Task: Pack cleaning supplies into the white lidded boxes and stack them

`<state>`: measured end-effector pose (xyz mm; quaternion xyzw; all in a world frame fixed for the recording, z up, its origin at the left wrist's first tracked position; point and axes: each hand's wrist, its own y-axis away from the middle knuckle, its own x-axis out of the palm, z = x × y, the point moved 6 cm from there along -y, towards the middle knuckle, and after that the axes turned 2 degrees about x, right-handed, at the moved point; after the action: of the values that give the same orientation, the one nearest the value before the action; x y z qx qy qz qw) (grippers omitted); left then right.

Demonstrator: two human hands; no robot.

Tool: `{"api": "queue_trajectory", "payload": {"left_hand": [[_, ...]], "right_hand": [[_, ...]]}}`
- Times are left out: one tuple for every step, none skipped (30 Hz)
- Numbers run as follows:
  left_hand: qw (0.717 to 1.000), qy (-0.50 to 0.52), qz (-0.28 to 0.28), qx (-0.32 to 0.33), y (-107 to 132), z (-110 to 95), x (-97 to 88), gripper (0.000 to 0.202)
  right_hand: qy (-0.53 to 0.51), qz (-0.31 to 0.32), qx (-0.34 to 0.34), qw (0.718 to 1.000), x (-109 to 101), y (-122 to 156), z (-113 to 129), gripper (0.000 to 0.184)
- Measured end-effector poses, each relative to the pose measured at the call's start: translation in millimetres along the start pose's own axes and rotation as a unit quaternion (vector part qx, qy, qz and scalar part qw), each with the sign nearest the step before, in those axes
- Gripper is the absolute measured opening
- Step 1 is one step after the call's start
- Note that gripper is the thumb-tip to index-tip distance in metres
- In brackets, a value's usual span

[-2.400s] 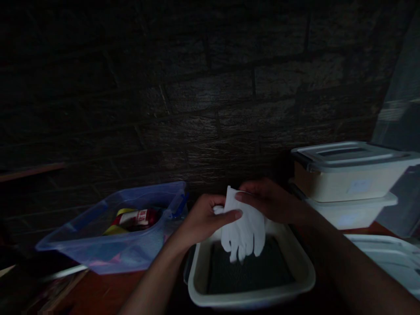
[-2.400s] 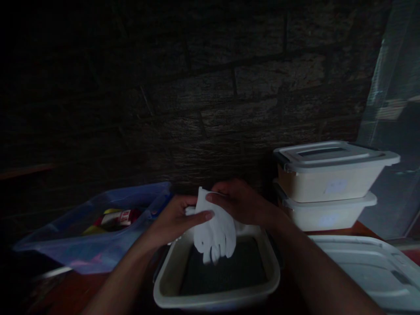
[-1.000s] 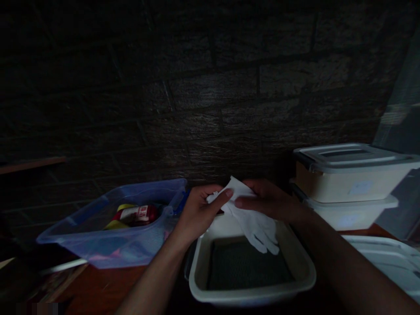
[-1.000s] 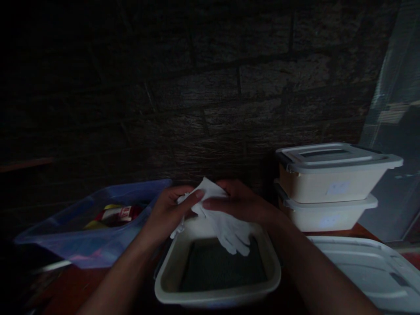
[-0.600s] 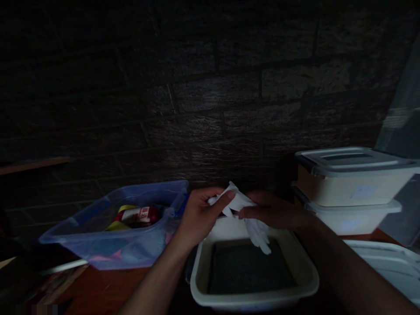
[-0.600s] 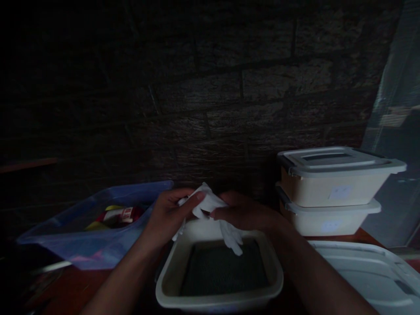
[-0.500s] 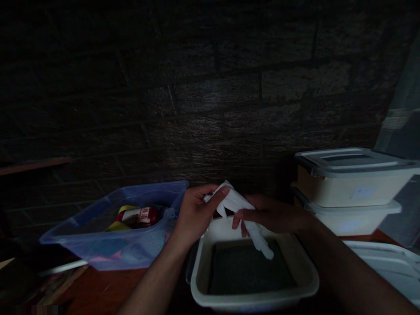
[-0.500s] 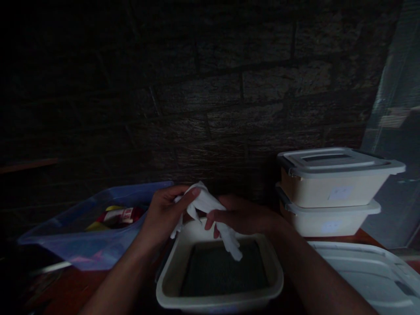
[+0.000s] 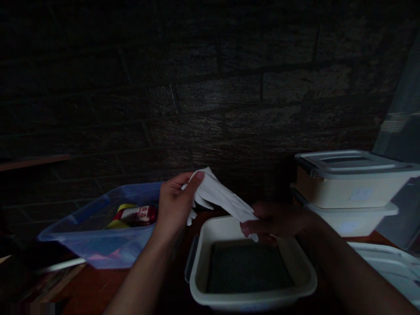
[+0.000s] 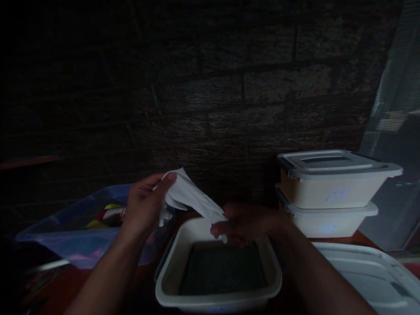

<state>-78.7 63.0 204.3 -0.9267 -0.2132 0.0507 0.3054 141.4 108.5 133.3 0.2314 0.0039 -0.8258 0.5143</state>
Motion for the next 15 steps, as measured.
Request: {"api": "queue_trajectory", "payload": {"left_hand": [[1.000,-0.001,0.003,-0.003,-1,0,-0.7,0.024],[1.000,-0.004,0.008,-0.004,-1,-1,-0.9,0.024],[1.000,-0.006,0.010,-0.003,-1,-2,-1.1,0.023],[1.000,-0.007,0.012,-0.001,-1,-3,-0.8,0.023],[1.000,-0.009,0.019,-0.001,0,-4,0.5,0.023],[0.999,-0.012,0.029,-0.001,1,-5,3.0,0.022],[0.999,-0.019,0.048,-0.003,3,-6,6.9,0.022],[0.997,-0.031,0.075,-0.005,6,-7,12.4,0.023],[0.993,-0.046,0.110,-0.007,9,-7,19.4,0.023],[0.987,-0.062,0.145,-0.005,14,-8,26.9,0.024],[0.981,-0.074,0.179,-0.001,18,-8,34.4,0.024],[0.974,-0.081,0.210,0.003,23,-8,41.7,0.025],[0.969,-0.083,0.234,0.009,27,-8,48.0,0.024],[0.965,-0.081,0.250,0.016,31,-8,53.1,0.023],[0.963,-0.076,0.258,0.024,33,-8,56.7,0.021]], "right_hand": [[0.012,0.005,0.006,1.000,-2,2,-2,0.041],[0.026,0.015,0.006,1.000,-3,4,-2,0.041],[0.046,0.025,-0.001,0.999,-5,7,-2,0.040],[0.069,0.027,-0.012,0.997,-8,9,-1,0.040],[0.087,0.014,-0.023,0.996,-13,11,0,0.040],[0.095,-0.017,-0.035,0.995,-20,12,2,0.046],[0.089,-0.062,-0.048,0.993,-28,12,3,0.057],[0.067,-0.109,-0.063,0.990,-34,11,6,0.069],[0.030,-0.145,-0.087,0.985,-38,10,8,0.079],[-0.011,-0.158,-0.120,0.980,-38,7,12,0.085],[-0.046,-0.150,-0.157,0.975,-34,4,17,0.086],[-0.072,-0.127,-0.190,0.971,-28,0,22,0.084],[-0.088,-0.106,-0.215,0.967,-22,-4,26,0.079],[-0.089,-0.097,-0.229,0.964,-17,-7,29,0.070],[-0.076,-0.099,-0.235,0.964,-14,-9,31,0.057]]}}
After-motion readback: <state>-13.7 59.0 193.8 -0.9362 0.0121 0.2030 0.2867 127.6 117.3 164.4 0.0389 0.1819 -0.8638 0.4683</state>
